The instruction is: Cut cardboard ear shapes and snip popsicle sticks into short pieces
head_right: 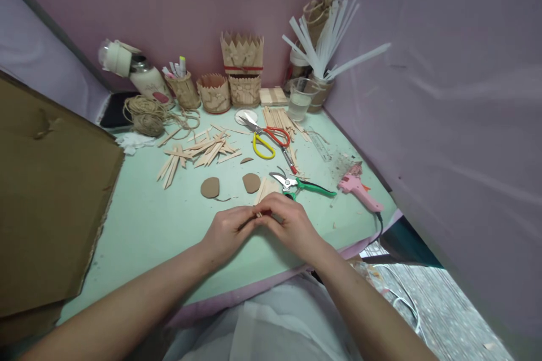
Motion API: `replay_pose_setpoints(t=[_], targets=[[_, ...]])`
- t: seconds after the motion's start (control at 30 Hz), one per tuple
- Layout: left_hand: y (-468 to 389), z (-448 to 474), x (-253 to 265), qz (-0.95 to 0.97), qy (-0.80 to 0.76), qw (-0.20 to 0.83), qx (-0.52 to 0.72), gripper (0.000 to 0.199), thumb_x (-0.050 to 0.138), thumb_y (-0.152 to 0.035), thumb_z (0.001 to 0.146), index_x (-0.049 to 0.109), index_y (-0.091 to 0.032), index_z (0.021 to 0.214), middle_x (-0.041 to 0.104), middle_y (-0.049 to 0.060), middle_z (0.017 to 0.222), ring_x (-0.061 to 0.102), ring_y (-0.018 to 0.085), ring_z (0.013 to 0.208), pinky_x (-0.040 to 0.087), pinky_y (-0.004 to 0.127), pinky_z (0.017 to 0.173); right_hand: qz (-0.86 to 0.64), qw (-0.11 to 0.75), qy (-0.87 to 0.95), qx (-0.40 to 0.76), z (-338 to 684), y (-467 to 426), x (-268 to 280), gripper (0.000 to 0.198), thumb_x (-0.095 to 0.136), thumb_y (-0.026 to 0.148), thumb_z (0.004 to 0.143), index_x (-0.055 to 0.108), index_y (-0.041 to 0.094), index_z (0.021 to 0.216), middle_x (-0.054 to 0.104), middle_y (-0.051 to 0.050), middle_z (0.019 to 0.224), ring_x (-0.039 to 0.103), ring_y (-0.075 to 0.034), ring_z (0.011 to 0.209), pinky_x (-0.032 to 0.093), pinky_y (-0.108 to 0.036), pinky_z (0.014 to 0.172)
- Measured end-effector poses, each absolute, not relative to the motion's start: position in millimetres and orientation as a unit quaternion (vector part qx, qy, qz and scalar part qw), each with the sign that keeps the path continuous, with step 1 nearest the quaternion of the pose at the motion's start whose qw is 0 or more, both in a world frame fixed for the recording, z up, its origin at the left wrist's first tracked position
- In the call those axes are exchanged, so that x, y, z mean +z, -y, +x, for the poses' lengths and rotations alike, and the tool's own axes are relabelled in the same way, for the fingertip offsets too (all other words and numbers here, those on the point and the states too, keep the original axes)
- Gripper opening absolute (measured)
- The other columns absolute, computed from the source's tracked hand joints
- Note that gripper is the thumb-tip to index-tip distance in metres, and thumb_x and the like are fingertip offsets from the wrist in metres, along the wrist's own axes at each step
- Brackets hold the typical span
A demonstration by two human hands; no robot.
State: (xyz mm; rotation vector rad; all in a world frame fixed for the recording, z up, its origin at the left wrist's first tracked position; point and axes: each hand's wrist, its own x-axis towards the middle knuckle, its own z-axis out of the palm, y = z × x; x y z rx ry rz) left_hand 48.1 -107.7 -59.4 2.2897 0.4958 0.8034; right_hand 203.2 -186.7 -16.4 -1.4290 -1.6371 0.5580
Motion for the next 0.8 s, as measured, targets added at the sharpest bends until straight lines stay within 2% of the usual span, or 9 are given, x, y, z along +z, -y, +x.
replay_pose_setpoints(t=[0.07, 0.13, 0.2, 0.27, 0.37, 0.6, 0.7, 0.8], targets=[[108.4, 48.5, -58.8, 0.871, -0.191, 0.332, 0.308, 0.013, 0.054, -0.018, 0.088, 0.067, -0.019, 0.089, 0.072, 0.001, 0.08, 0.068, 0.013, 0.073, 0.053, 0.022, 0.069, -0.605, 0.403, 0.657, 0.2, 207.9, 190.6, -12.8, 0.017, 0.063, 0.027, 0.087, 0.063, 0.023, 0.103, 0.066, -0.006, 0.096, 0.063, -0.021, 0.089, 0.052, -0.035, 0.078], [109.3, 49.1, -58.8, 0.866, -0.191, 0.337, 0.316, 0.014, 0.054, -0.016, 0.088, 0.067, -0.02, 0.091, 0.073, 0.001, 0.083, 0.068, 0.013, 0.077, 0.053, 0.022, 0.072, -0.665, 0.337, 0.649, 0.151, 217.5, 197.0, -12.3, 0.052, 0.069, 0.04, 0.081, 0.051, 0.023, 0.126, 0.058, -0.013, 0.121, 0.055, -0.028, 0.113, 0.047, -0.043, 0.092], [110.2, 49.8, -59.6, 0.863, -0.192, 0.336, 0.325, 0.016, 0.053, -0.014, 0.087, 0.067, -0.02, 0.093, 0.074, 0.001, 0.087, 0.069, 0.013, 0.08, 0.054, 0.022, 0.073, -0.735, 0.241, 0.628, 0.087, 230.1, 205.5, -17.6, 0.089, 0.074, 0.05, 0.072, 0.032, 0.017, 0.142, 0.04, -0.022, 0.142, 0.036, -0.036, 0.132, 0.036, -0.053, 0.103], [110.8, 50.5, -60.6, 0.864, -0.197, 0.331, 0.325, 0.017, 0.052, -0.014, 0.087, 0.067, -0.021, 0.093, 0.074, 0.001, 0.089, 0.069, 0.013, 0.082, 0.054, 0.022, 0.074, -0.794, 0.141, 0.59, 0.038, 241.8, 214.4, -28.0, 0.107, 0.077, 0.057, 0.064, 0.025, 0.007, 0.144, 0.037, -0.031, 0.142, 0.031, -0.045, 0.134, 0.032, -0.06, 0.103], [111.3, 51.2, -61.1, 0.865, -0.203, 0.328, 0.322, 0.017, 0.052, -0.014, 0.087, 0.067, -0.021, 0.092, 0.074, 0.001, 0.088, 0.069, 0.013, 0.082, 0.054, 0.022, 0.073, -0.827, 0.056, 0.559, 0.011, 251.7, 223.0, -43.0, 0.111, 0.074, 0.061, 0.063, 0.026, 0.003, 0.144, 0.04, -0.032, 0.139, 0.036, -0.047, 0.129, 0.032, -0.059, 0.101], [111.0, 50.9, -59.7, 0.865, -0.196, 0.318, 0.334, 0.015, 0.05, -0.015, 0.088, 0.065, -0.019, 0.09, 0.072, 0.002, 0.085, 0.068, 0.012, 0.08, 0.054, 0.022, 0.073, -0.851, 0.019, 0.526, 0.001, 251.6, 211.2, -42.6, 0.098, 0.064, 0.06, 0.07, 0.034, -0.001, 0.14, 0.054, -0.027, 0.117, 0.052, -0.041, 0.108, 0.039, -0.048, 0.09], [111.1, 50.8, -60.9, 0.87, -0.194, 0.303, 0.337, 0.014, 0.05, -0.015, 0.088, 0.064, -0.019, 0.09, 0.072, 0.002, 0.085, 0.068, 0.012, 0.08, 0.053, 0.021, 0.071, -0.86, 0.037, 0.509, -0.003, 248.1, 208.9, -37.2, 0.09, 0.064, 0.049, 0.071, 0.036, -0.004, 0.138, 0.055, -0.025, 0.109, 0.052, -0.04, 0.103, 0.04, -0.049, 0.089], [111.5, 50.8, -61.7, 0.873, -0.196, 0.293, 0.336, 0.014, 0.05, -0.015, 0.088, 0.063, -0.019, 0.089, 0.071, 0.002, 0.084, 0.068, 0.013, 0.077, 0.053, 0.022, 0.068, -0.866, 0.103, 0.489, 0.01, 241.2, 217.5, -24.1, 0.086, 0.062, 0.044, 0.071, 0.034, -0.002, 0.138, 0.052, -0.025, 0.113, 0.049, -0.042, 0.109, 0.039, -0.051, 0.092]])
